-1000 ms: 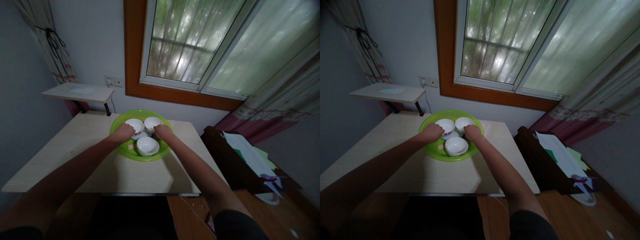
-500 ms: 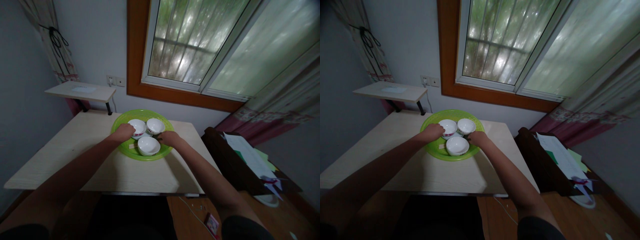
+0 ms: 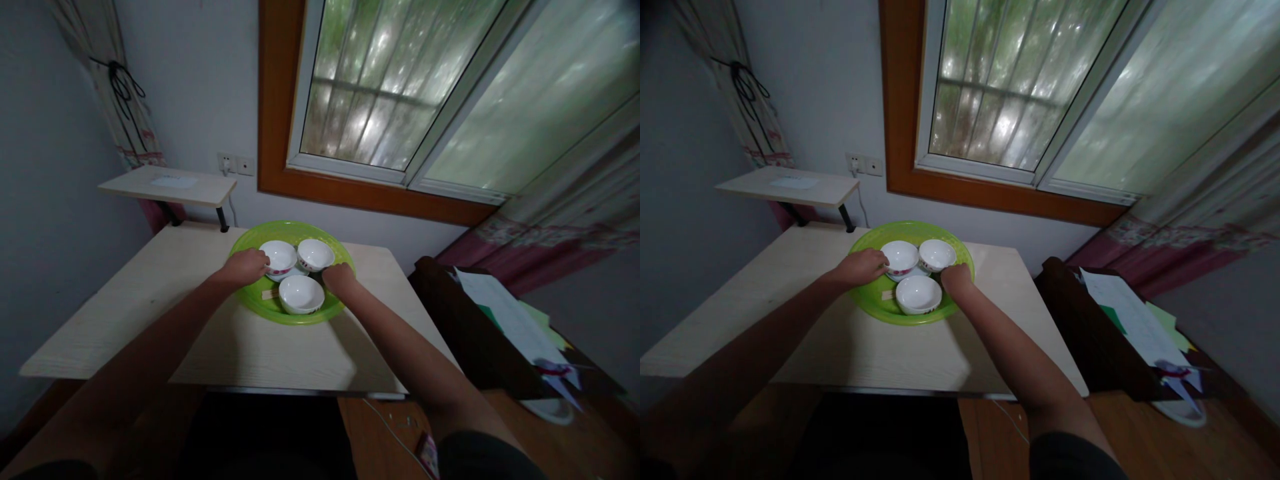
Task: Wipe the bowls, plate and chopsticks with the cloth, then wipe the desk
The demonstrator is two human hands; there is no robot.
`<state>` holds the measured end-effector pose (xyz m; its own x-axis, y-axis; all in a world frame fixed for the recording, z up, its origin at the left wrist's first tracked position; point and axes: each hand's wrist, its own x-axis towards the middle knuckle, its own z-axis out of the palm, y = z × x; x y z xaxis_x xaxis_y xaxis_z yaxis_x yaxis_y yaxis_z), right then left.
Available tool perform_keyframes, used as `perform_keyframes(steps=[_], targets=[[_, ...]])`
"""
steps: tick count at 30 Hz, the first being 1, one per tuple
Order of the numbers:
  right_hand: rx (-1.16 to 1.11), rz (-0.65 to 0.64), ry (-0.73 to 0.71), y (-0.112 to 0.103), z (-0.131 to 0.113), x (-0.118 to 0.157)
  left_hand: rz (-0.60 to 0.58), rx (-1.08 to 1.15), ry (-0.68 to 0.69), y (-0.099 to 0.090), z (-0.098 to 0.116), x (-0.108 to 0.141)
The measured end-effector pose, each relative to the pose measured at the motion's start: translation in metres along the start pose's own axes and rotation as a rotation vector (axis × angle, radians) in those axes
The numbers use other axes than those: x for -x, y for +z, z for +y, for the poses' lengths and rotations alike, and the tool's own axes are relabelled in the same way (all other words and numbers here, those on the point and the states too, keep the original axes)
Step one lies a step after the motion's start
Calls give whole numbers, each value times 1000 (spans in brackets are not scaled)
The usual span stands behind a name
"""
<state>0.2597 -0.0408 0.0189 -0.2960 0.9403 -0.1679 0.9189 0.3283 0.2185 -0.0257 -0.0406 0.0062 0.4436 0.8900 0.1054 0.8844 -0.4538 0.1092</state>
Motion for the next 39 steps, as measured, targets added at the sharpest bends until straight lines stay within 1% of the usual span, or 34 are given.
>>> perform_keyframes(steps=[5,8,11,12,14,17,21,23,26,28,30,31,33,34,36,39], targets=[[31,-35,-34,-4,6,0,149,69,-40,0,-13,7],[77,-67,-63,-13,16,3,280,142,-59,4,-17,9],[44,-120,-126,-30,29,12,405,193,-151,10,-21,10],[6,-134,-152,-38,34,15,427,210,-198,13,-23,10],[-92,-116,-214,-54,44,22,444,264,-302,17,-25,11],[-278,-62,-289,-77,57,29,443,393,-420,22,-28,10],[-501,71,-309,-100,65,25,466,519,-482,27,-31,10],[-581,176,-308,-110,62,16,458,562,-504,30,-33,10],[-640,356,-300,-118,48,-3,436,619,-550,32,-35,10],[-653,443,-301,-116,36,-19,420,646,-564,34,-36,10],[-660,468,-319,-109,24,-33,411,654,-559,34,-36,10],[-655,449,-336,-103,19,-38,409,650,-556,34,-36,10],[-630,369,-370,-88,13,-47,400,634,-554,32,-35,10],[-618,344,-372,-80,12,-49,393,626,-557,31,-35,10],[-608,334,-332,-64,17,-50,383,624,-570,30,-34,11],[-618,381,-212,-41,34,-41,382,668,-615,29,-34,11]])
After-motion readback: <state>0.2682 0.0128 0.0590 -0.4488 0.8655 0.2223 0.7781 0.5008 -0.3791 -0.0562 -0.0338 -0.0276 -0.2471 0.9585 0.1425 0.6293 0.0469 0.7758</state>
